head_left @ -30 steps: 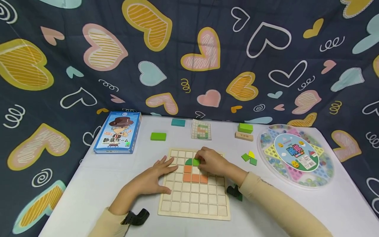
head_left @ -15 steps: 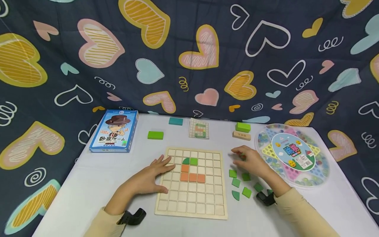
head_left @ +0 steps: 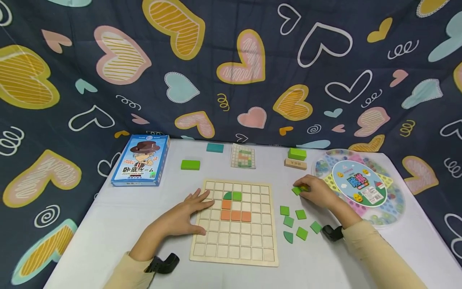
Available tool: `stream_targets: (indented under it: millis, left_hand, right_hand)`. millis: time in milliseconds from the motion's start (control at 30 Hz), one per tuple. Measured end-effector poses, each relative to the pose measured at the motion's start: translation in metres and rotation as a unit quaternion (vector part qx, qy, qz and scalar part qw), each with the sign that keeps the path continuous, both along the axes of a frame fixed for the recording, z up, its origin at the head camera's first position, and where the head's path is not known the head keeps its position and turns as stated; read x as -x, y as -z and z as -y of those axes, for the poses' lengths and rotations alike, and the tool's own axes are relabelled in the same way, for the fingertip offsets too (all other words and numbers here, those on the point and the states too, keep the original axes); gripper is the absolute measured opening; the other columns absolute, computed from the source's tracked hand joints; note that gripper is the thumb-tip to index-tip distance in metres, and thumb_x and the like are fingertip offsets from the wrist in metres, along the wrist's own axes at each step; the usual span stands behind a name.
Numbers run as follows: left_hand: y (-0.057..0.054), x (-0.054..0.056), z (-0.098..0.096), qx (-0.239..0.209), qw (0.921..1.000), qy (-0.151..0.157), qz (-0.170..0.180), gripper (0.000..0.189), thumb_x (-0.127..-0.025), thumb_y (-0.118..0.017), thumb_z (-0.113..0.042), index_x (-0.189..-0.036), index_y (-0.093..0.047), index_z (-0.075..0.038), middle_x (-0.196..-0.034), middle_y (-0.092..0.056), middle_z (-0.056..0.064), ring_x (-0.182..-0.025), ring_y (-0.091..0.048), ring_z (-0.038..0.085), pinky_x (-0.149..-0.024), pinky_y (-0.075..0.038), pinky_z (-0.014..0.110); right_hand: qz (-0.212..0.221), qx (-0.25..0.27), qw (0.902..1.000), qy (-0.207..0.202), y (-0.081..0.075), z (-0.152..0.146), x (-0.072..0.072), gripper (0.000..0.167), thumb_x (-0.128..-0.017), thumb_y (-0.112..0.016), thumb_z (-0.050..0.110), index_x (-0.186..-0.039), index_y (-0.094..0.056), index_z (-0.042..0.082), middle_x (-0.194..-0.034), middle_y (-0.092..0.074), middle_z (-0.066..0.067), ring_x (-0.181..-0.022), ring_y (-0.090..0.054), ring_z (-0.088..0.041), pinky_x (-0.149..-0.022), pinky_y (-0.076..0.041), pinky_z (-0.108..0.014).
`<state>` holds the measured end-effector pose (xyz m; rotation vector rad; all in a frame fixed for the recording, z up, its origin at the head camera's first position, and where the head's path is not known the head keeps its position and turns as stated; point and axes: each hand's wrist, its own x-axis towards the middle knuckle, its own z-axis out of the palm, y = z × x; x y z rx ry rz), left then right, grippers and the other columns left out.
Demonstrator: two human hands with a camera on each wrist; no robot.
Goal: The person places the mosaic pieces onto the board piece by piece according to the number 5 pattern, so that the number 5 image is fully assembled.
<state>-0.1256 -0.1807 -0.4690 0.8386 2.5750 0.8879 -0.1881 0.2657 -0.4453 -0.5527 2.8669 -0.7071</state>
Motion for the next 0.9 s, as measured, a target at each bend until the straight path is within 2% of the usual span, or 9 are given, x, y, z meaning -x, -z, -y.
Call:
stream_targets:
  millis: [233, 500, 700, 900]
  left_hand:
    - [-0.001, 0.0, 0.0, -0.001, 1.0, -0.001, 0.001, 0.086, -0.069, -0.079, -0.046, -0.142, -0.045, -0.017, -0.158, -0.021, 0.006, -0.146, -0.008, 0.036, -0.115, -0.014, 0.059]
    - [-0.001, 0.0, -0.001, -0.002, 1.0, 0.003, -0.003, 0.085, -0.069, -0.079, -0.044, -0.142, -0.045, -0.017, -0.158, -0.021, 0.007, -0.146, -0.008, 0.037, -0.114, -0.014, 0.059]
    - [0.0, 0.0, -0.001, -0.003, 1.0, 0.003, -0.004, 0.085, -0.069, -0.079, -0.044, -0.142, -0.046, -0.017, -0.158, -0.021, 0.007, -0.146, -0.008, 0.037, -0.115, -0.015, 0.059]
    - [0.0, 0.0, 0.0, -0.007, 1.0, 0.0, 0.0, 0.085, -0.069, -0.079, -0.045, -0.142, -0.046, -0.016, -0.157, -0.022, 0.007, -0.146, -0.008, 0.037, -0.114, -0.014, 0.059]
  right_hand:
    - [-0.003, -0.008, 1.0, -0.004, 0.001, 0.002, 0.001, 0.026, -0.08, -0.071, 0.005, -0.105, -0.067, 0.004, -0.103, -0.063, -0.011, -0.095, -0.058, -0.026, -0.086, -0.047, -0.048]
    - [-0.021, 0.006, 0.9998, 0.001, 0.004, 0.009, -0.005, 0.022, -0.082, -0.072, 0.012, -0.103, -0.067, 0.008, -0.104, -0.066, -0.008, -0.094, -0.059, -0.023, -0.086, -0.049, -0.045]
    - [-0.063, 0.028, 0.9965, -0.046, 0.002, 0.038, -0.01, 0.024, -0.081, -0.074, 0.019, -0.104, -0.068, 0.011, -0.103, -0.066, -0.002, -0.099, -0.06, -0.021, -0.088, -0.05, -0.043]
    - [-0.066, 0.031, 0.9906, -0.115, -0.003, 0.088, -0.013, 0.024, -0.083, -0.073, 0.025, -0.104, -0.069, 0.015, -0.098, -0.064, 0.005, -0.09, -0.056, -0.012, -0.079, -0.05, -0.034]
